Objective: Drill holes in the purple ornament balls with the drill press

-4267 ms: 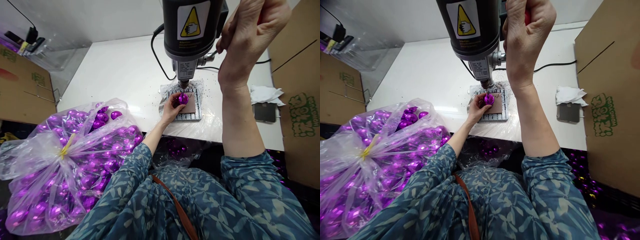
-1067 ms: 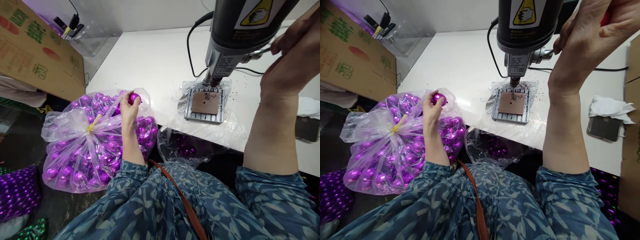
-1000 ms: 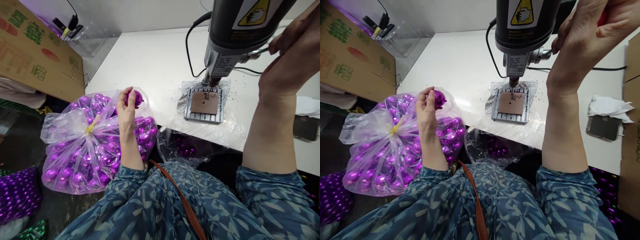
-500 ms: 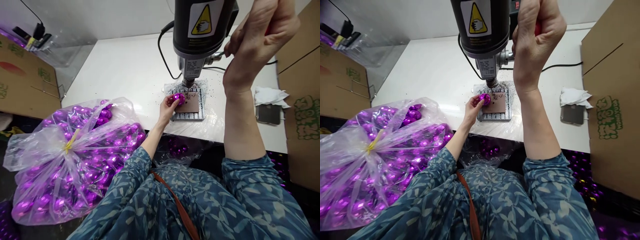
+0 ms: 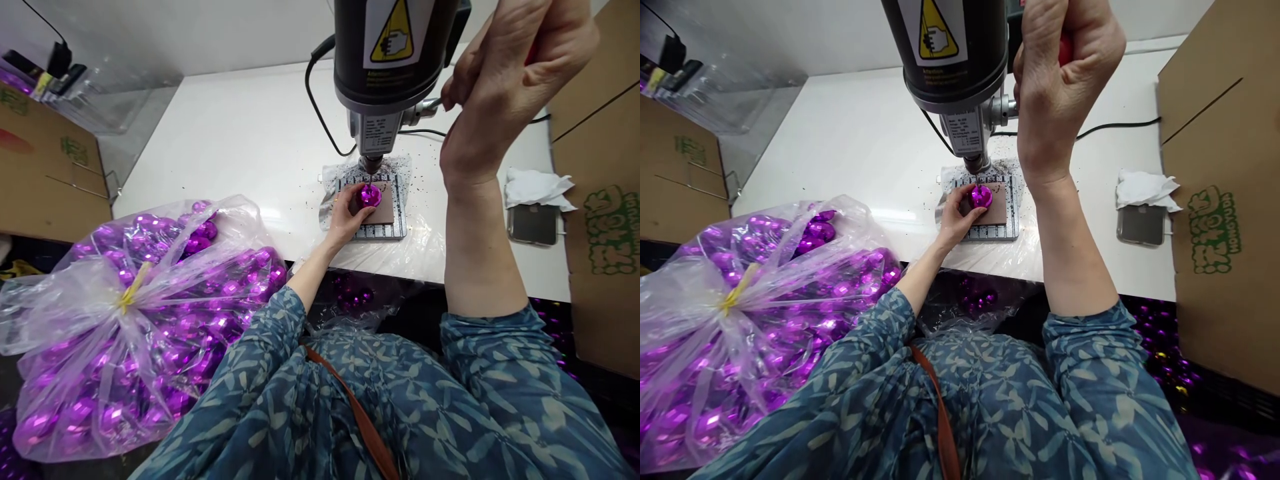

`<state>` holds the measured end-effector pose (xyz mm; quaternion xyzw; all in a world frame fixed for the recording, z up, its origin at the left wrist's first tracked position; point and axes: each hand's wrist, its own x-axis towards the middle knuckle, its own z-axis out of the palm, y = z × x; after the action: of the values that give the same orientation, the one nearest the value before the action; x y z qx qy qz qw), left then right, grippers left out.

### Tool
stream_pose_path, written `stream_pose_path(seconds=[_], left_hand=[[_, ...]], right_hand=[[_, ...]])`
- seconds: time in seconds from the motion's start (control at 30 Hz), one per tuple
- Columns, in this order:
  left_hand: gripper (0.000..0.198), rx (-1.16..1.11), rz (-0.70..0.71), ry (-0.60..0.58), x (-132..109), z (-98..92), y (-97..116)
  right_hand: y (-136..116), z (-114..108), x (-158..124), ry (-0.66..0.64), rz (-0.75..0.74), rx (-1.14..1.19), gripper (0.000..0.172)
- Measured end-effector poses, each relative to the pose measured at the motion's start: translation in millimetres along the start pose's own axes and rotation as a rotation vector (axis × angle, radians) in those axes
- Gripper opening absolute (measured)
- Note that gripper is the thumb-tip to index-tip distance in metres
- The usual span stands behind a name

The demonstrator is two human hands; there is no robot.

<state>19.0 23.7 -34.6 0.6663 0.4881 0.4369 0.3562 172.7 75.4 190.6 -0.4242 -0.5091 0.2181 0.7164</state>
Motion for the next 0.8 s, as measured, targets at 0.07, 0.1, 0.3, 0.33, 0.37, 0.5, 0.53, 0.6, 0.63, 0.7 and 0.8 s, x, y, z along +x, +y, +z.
stream_pose_path(seconds=[0.07, 0.1, 0.3, 0.33, 0.37, 0.5, 0.53, 0.6, 0.63, 0.7, 0.8], left_hand=[[0.059, -0.001, 0.015, -0.016, -1, 1.9, -1], [0.059, -0.011, 0.012, -0.025, -2, 2.7, -2], [0.062, -0.049, 0.008, -0.062, -2, 4.1, -7], [0.062, -0.050, 0.010, -0.064, -2, 4.0, -7], [0.062, -0.050, 0.009, -0.066, -2, 4.1, -8], [0.062, -0.046, 0.013, -0.051, -1, 5.3, -10], [0.062, -0.045, 0.018, -0.044, -1, 5.6, -10], [0.062, -0.042, 0.028, -0.036, -1, 5.7, -10], [0.062, -0.039, 0.031, -0.035, -1, 5.6, -9], [0.061, -0.035, 0.028, -0.036, -1, 4.9, -7], [0.060, -0.043, 0.000, -0.032, -1, 4.4, -4]], right_hand=[[1, 0, 0, -0.011, -0.007, -0.011, 0.076], [1, -1, 0, -0.017, -0.012, -0.014, 0.076], [6, -1, -10, 0.043, -0.057, 0.058, 0.070], [7, -1, -13, 0.064, -0.071, 0.069, 0.070], [8, -1, -17, 0.082, -0.081, 0.075, 0.071], [14, -4, -29, 0.117, -0.096, 0.077, 0.076], [16, -6, -31, 0.115, -0.099, 0.074, 0.077], [21, -8, -34, 0.108, -0.106, 0.066, 0.078], [24, -8, -35, 0.108, -0.111, 0.061, 0.078], [30, -9, -37, 0.114, -0.131, 0.055, 0.078], [40, -9, -40, 0.133, -0.169, 0.045, 0.077]])
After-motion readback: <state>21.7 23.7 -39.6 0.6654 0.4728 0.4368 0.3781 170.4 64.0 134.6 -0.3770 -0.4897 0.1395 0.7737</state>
